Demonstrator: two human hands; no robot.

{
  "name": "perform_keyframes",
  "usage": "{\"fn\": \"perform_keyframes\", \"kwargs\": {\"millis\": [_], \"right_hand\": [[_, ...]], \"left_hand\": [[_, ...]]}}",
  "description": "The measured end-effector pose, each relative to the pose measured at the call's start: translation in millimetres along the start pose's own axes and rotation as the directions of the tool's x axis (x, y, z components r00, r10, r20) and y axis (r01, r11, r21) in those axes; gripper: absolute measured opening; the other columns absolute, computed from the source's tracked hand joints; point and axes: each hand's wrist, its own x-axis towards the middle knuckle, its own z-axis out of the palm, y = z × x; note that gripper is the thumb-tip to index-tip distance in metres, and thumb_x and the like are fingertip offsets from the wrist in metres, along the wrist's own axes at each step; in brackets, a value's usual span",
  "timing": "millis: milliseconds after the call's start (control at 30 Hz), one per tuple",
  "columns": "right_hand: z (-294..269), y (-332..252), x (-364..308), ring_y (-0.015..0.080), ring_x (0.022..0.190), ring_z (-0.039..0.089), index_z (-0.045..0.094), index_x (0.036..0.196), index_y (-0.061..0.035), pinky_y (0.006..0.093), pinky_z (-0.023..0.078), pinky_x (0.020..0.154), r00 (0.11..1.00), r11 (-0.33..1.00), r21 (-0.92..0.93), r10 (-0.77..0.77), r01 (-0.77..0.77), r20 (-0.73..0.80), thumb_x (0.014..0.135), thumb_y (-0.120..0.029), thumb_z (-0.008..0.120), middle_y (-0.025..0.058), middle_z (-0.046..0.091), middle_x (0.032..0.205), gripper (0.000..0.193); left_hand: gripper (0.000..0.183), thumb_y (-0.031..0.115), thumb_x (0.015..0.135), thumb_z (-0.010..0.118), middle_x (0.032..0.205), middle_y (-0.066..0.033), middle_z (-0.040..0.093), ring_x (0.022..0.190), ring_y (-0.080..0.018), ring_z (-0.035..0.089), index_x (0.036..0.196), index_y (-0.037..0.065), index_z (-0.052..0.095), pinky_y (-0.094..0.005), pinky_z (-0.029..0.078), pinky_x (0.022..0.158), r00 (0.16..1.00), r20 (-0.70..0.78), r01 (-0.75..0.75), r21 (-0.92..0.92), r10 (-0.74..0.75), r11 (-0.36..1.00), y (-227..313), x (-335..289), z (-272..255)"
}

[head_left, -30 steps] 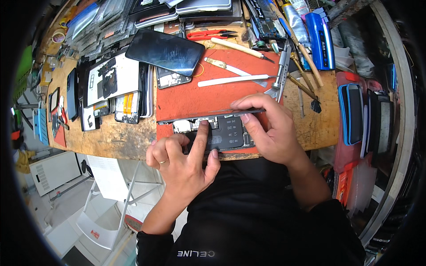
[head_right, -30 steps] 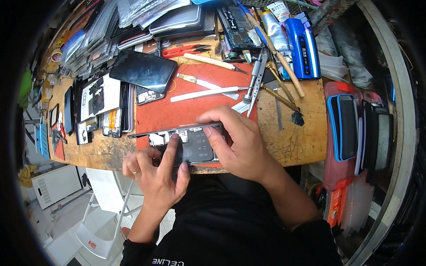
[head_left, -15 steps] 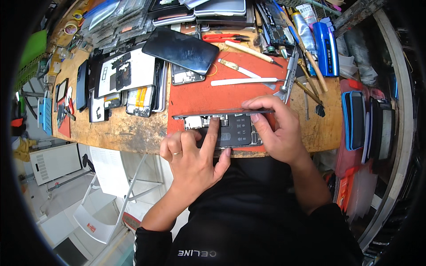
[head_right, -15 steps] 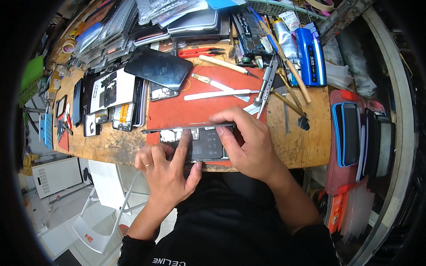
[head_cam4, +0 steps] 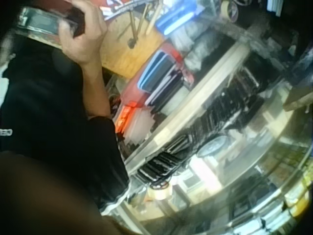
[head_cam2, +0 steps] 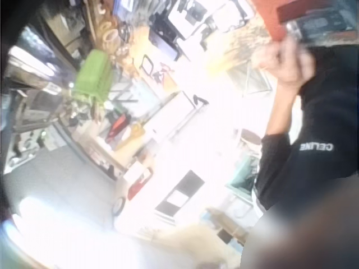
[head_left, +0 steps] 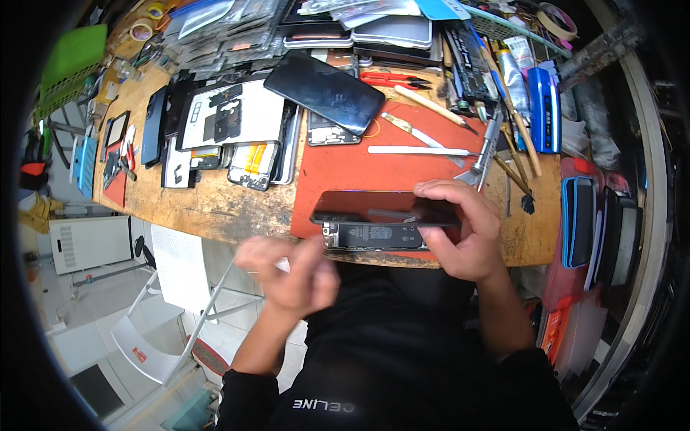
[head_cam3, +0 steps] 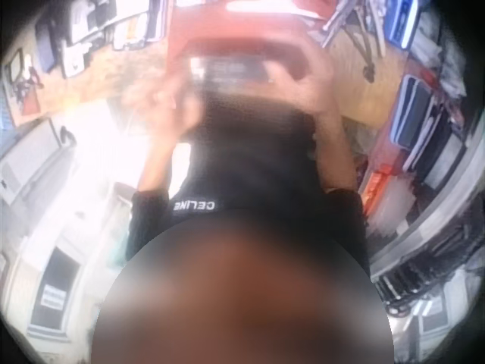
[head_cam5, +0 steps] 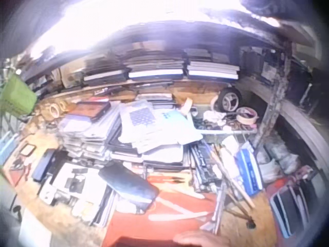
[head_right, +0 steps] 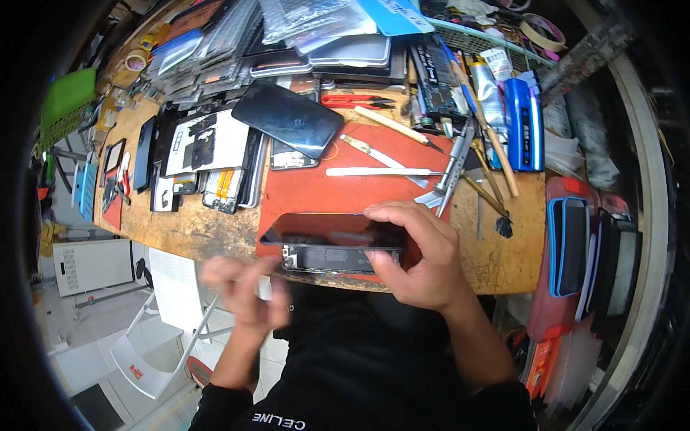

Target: The person disassembles a smartphone, removes the battery and internal components, and reassembles the device using small tools. They handle multiple phone parts and tools on a cluttered workbench, then place the reassembled phone into a blue case.

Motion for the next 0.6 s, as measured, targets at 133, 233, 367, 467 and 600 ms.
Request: {"fn": "perform_keyframes", "kwargs": {"millis": [133, 233, 367, 467, 600], "right_hand": [[-6.3, -11.4, 6.6, 0.0383, 0.118, 0.072, 0.068, 0.135, 0.0005, 0.0463, 0.054, 0.104, 0.981, 0.989, -0.139, -0.012, 0.040, 0.194, 0.072, -0.004, 0.083, 0.0200, 0.074, 0.127, 0.065], [-6.5, -16.1, 13.5, 0.0406, 0.133, 0.063, 0.063, 0.145, -0.0012, 0.0503, 0.044, 0.115, 0.935, 0.960, -0.255, -0.019, 0.116, 0.353, 0.071, -0.012, 0.082, 0.0193, 0.068, 0.141, 0.077], [-3.1, -32.2, 21.0, 0.0419, 0.135, 0.061, 0.063, 0.146, -0.0001, 0.0531, 0.043, 0.116, 0.902, 0.942, -0.297, -0.014, 0.156, 0.431, 0.073, -0.015, 0.082, 0.0208, 0.065, 0.146, 0.076], [-10.3, -24.4, 9.0, 0.0425, 0.134, 0.061, 0.066, 0.142, 0.0041, 0.0525, 0.044, 0.116, 0.959, 0.985, -0.158, -0.024, 0.071, 0.283, 0.076, -0.019, 0.083, 0.0240, 0.066, 0.143, 0.072], [-20.3, -21.7, -1.6, 0.0374, 0.117, 0.071, 0.072, 0.123, 0.0087, 0.0474, 0.054, 0.104, 0.990, 0.992, -0.066, -0.117, 0.112, -0.075, 0.090, -0.020, 0.075, 0.0243, 0.075, 0.121, 0.044]], "left_hand": [[0.052, 0.014, 0.085, 0.076, 0.135, -0.0183, 0.064, 0.121, -0.0371, 0.062, 0.134, -0.002, 0.068, -0.0425, 0.052, 0.101, 0.815, 0.438, 0.568, -0.472, -0.380, 0.674, -53.8, 20.1, -19.6], [0.100, 0.025, 0.081, 0.087, 0.149, -0.0244, 0.057, 0.135, -0.0420, 0.056, 0.166, -0.001, 0.039, -0.0475, 0.044, 0.115, 0.832, 0.554, 0.354, -0.525, -0.005, 0.773, -55.5, 45.8, -10.4], [0.115, 0.032, 0.077, 0.092, 0.148, -0.0217, 0.056, 0.136, -0.0411, 0.052, 0.170, 0.001, 0.033, -0.0512, 0.038, 0.113, 0.761, 0.594, 0.132, -0.534, 0.260, 0.835, -61.9, 64.4, 6.2], [0.097, 0.031, 0.076, 0.092, 0.135, -0.0178, 0.057, 0.128, -0.0391, 0.053, 0.157, 0.002, 0.048, -0.0496, 0.040, 0.107, 0.760, 0.580, 0.113, -0.561, 0.292, 0.820, -63.6, 72.3, 14.3], [0.084, 0.033, 0.071, 0.094, 0.126, -0.0161, 0.056, 0.123, -0.0386, 0.054, 0.142, 0.004, 0.059, -0.0493, 0.039, 0.106, 0.745, 0.576, 0.123, -0.616, 0.337, 0.778, -63.4, 80.3, 26.0]]}}
